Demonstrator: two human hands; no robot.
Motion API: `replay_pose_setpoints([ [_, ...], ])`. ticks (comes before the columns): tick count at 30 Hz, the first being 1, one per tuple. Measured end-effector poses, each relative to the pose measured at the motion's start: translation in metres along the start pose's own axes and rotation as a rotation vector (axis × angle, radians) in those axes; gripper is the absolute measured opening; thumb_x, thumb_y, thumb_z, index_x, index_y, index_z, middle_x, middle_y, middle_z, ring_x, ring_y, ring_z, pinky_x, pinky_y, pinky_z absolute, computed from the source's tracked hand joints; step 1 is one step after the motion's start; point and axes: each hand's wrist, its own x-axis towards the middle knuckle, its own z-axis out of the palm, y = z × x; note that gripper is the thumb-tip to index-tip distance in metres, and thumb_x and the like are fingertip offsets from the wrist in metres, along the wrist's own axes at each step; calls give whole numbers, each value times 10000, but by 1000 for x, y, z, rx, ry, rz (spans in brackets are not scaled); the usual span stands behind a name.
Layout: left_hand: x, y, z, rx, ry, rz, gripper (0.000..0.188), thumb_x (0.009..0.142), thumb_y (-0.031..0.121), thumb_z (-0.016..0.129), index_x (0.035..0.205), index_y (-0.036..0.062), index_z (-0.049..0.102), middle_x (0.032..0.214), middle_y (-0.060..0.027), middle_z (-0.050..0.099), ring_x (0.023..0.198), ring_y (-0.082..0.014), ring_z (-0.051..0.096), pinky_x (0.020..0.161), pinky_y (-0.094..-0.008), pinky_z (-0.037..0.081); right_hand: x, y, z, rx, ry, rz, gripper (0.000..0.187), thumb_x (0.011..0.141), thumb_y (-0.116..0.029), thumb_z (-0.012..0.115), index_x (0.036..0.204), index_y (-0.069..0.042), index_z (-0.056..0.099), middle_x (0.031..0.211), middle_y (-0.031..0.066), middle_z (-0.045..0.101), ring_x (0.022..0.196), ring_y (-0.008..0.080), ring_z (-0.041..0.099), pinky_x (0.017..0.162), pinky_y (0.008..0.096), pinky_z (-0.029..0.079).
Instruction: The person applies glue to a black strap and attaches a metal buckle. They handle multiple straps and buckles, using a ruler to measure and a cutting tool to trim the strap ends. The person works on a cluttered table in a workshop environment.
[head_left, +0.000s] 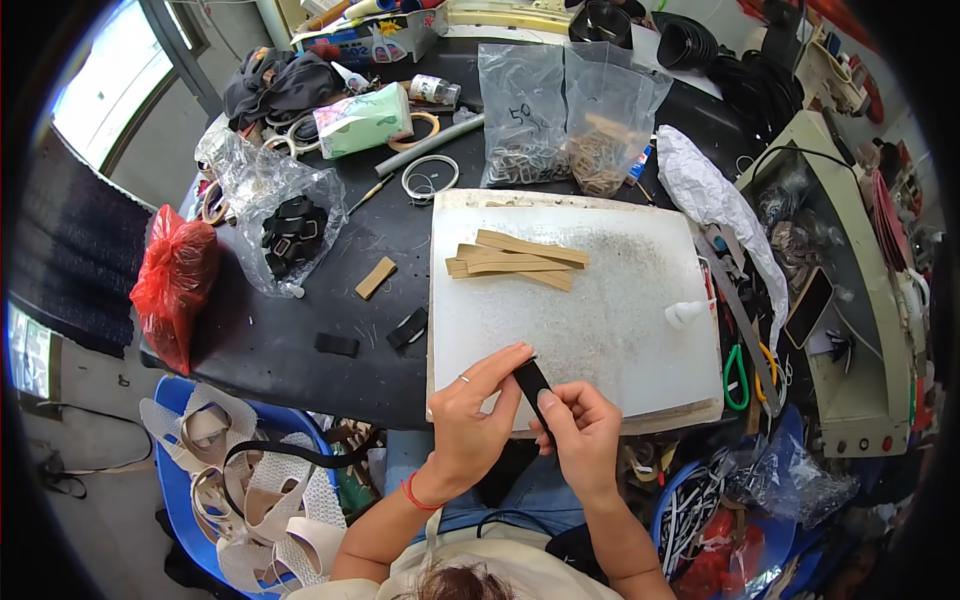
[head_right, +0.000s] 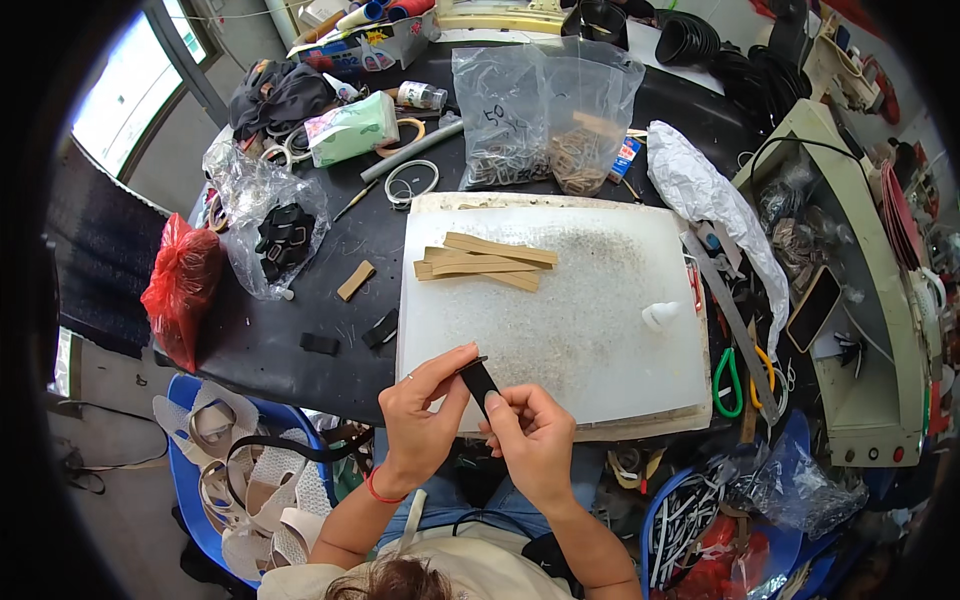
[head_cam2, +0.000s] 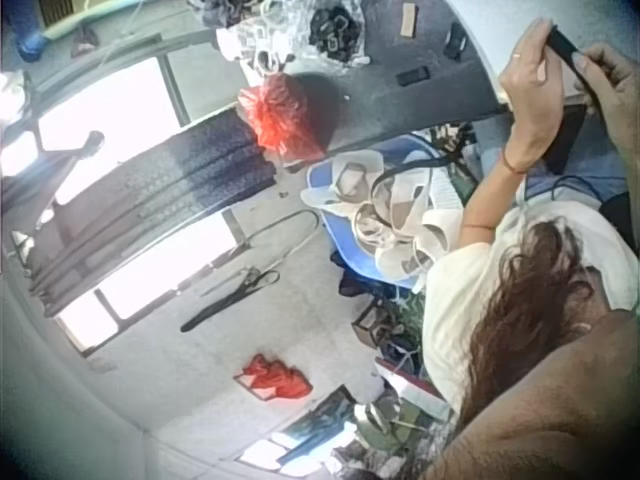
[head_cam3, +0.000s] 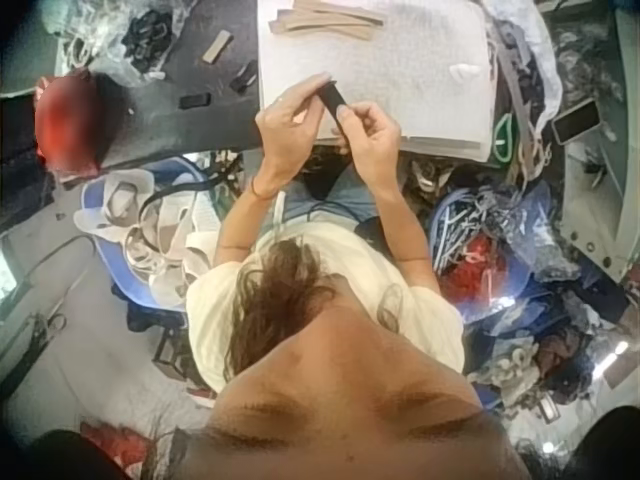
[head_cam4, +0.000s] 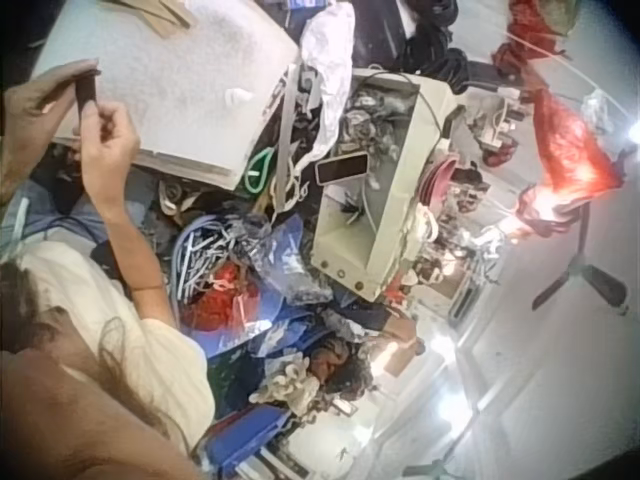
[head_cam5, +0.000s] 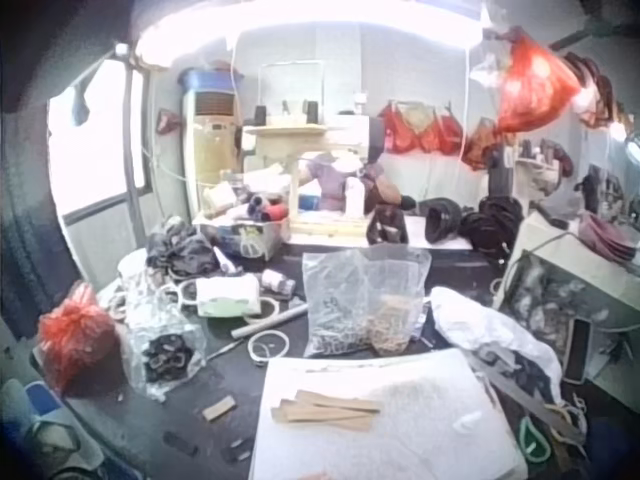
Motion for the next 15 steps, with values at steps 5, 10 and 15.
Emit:
replay_pose_setpoints([
  [5, -1, 5, 2, -16, -36, -100, 316, 853, -96, 584, 1131, 15, 685, 1045, -129, 711, 923, -151, 685, 807, -272, 556, 9, 3, 8, -30, 35, -106, 118, 923, -121, 639, 887, -15, 603, 689, 42, 648, 528, 38, 551, 462, 190, 456],
  [10, 1, -5, 2, -274, 62, -203, 288, 856, -77, 588, 1116, 11, 674, 1011, -142, 712, 888, -175, 700, 764, -282, 553, 14, 2, 13, -42, -3, -86, 120, 927, -122, 635, 888, -14, 600, 693, 42, 646, 534, 43, 560, 471, 193, 469],
  [15, 2, -3, -6, -92, -107, -5, 252, 888, -77, 548, 1104, -22, 663, 1018, -109, 699, 828, -126, 666, 707, -267, 552, 20, 6, 14, 55, -44, -138, 116, 951, -111, 605, 979, 1, 592, 735, 39, 657, 579, 57, 589, 515, 199, 497],
])
